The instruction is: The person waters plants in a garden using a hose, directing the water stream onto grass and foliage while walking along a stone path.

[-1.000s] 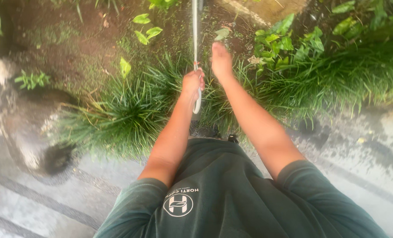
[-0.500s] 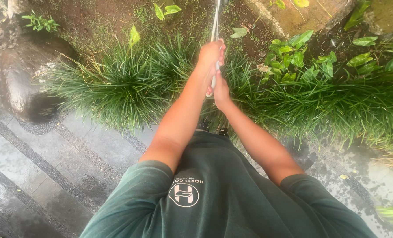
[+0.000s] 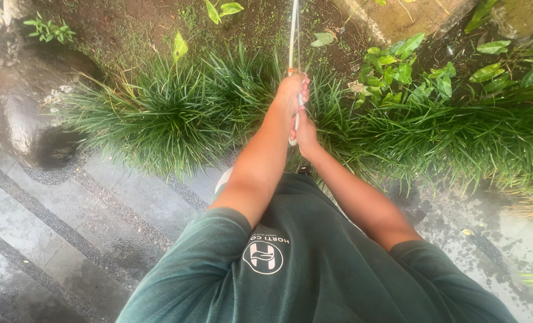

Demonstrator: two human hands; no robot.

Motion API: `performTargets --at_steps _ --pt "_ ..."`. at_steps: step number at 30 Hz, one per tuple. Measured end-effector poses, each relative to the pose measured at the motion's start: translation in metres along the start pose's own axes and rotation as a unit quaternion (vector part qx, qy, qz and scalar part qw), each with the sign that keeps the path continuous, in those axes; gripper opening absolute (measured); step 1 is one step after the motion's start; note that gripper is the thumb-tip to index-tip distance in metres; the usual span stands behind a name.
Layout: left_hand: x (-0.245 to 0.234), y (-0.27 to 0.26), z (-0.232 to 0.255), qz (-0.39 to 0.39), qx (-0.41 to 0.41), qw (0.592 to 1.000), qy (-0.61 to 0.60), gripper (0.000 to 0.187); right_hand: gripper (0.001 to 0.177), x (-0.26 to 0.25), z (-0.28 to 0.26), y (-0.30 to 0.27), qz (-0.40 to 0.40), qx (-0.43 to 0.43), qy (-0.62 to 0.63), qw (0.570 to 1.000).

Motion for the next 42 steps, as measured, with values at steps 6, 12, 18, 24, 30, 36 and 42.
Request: performTargets --at_steps 6,12,18,24,30,36,42 --pt "-0.029 0.025 -0.014 0.011 -0.04 0.999 0.031 0.016 0.049 0.021 0.012 -0.011 0.052 0.041 -0.038 0.997" --pt "-0.058 0.05 -0.025 0.025 -0.083 0.996 0.008 0.018 0.051 0.04 0.03 -0.013 0.073 0.053 -0.04 0.995" --pt "-0.073 0.069 -0.029 0.014 -0.113 0.993 0.025 0.021 0.057 0.045 0.047 -0.004 0.094 0.071 -0.023 0.993" --pt "-0.088 0.07 -0.027 -0.001 -0.114 0.993 0.028 0.019 0.057 0.054 0.059 -0.002 0.092 0.08 -0.008 0.993" --pt "-0.094 0.059 -0.02 -0.002 -0.089 0.996 0.029 0.02 0.057 0.063 0.058 -0.007 0.084 0.079 -0.013 0.993" --pt "-0.105 0.038 -0.002 0.017 -0.065 0.998 0.017 0.019 0.054 0.067 0.058 -0.004 0.03 0.056 -0.034 0.997" --pt "-0.124 0.012 0.025 0.07 0.006 0.988 -0.136 0.02 0.053 0.073 0.048 0.018 -0.028 0.05 -0.162 0.985"
Point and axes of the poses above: each hand's wrist, its own y-axis towards the middle knuckle, its own x-axis out of the palm, z = x × y, the point moved 1 cm from there along y, towards the middle knuckle, and after that the axes turned 5 degrees about z, right-handed, at the moved point
